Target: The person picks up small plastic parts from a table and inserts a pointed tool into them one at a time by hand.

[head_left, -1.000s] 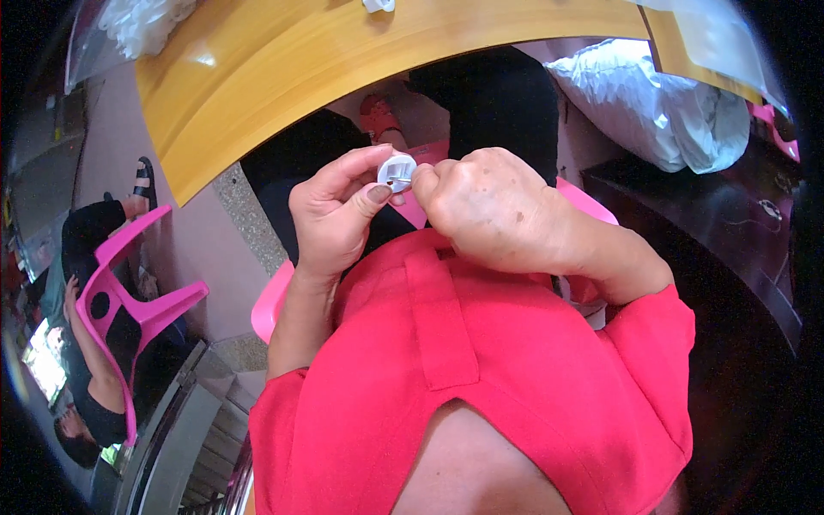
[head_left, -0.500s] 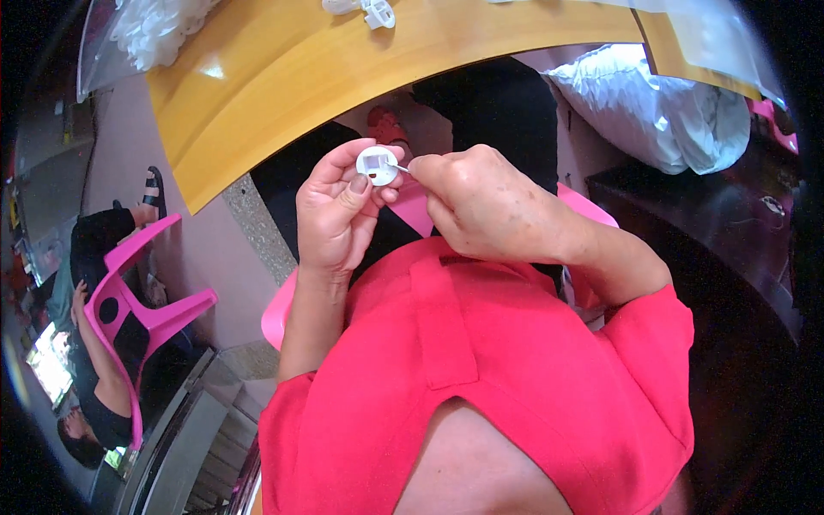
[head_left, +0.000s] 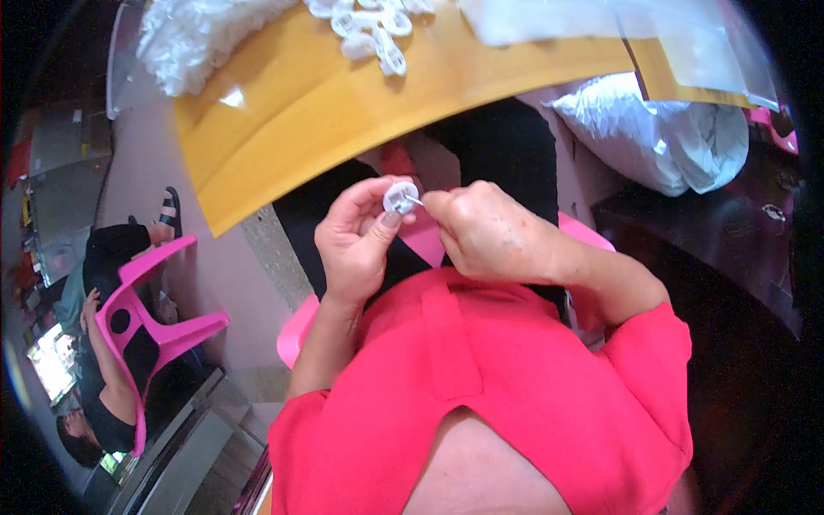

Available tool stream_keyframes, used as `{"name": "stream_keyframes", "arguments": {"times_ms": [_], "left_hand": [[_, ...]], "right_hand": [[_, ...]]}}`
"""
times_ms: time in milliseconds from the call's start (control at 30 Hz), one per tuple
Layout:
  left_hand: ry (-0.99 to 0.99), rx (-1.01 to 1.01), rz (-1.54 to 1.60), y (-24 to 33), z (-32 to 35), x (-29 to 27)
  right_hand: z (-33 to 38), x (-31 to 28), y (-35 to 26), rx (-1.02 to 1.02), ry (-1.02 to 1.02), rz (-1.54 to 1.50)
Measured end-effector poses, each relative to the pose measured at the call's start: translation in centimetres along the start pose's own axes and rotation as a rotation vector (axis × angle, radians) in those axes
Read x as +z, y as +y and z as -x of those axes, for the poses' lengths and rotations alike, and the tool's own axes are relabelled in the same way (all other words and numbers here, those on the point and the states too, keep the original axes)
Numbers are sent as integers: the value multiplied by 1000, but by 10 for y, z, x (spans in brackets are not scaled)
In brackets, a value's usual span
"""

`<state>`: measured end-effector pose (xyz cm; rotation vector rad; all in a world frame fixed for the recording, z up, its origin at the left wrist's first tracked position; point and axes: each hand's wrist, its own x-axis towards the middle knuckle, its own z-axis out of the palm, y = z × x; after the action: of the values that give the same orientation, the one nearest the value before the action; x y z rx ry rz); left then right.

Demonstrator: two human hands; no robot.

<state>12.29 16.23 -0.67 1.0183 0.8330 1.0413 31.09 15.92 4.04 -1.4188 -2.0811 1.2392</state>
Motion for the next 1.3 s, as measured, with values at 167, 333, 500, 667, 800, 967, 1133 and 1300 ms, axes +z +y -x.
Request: {"name": "stream_keyframes", "arguments": {"times_ms": [167,333,500,667,800,967,1133,1300], "left_hand": [[282,455,-534,58,-58,-16],[529,953,-838,199,-174,-38],[661,946,-1483,218,-226,-69],[55,876,-1225,87,-169,-21],[40,773,-1264,35,-163,-21],[182,436,-821,31,-150,-15],[-148,-22,-526,69,-75,9],[-102,-13,-289,45,-39,14]], "right_hand": [[-3,-10,8,-70,275,-34],[-2,-4,8,-114,251,1],[-1,-3,2,-111,182,67],[-4,-7,11,-122,182,81],[-4,-6,9,-139,214,69],[-9,-8,11,-266,426,-42],[-7,-29,-1,0,411,-334],[-7,-16,-11,63,340,-709]]}}
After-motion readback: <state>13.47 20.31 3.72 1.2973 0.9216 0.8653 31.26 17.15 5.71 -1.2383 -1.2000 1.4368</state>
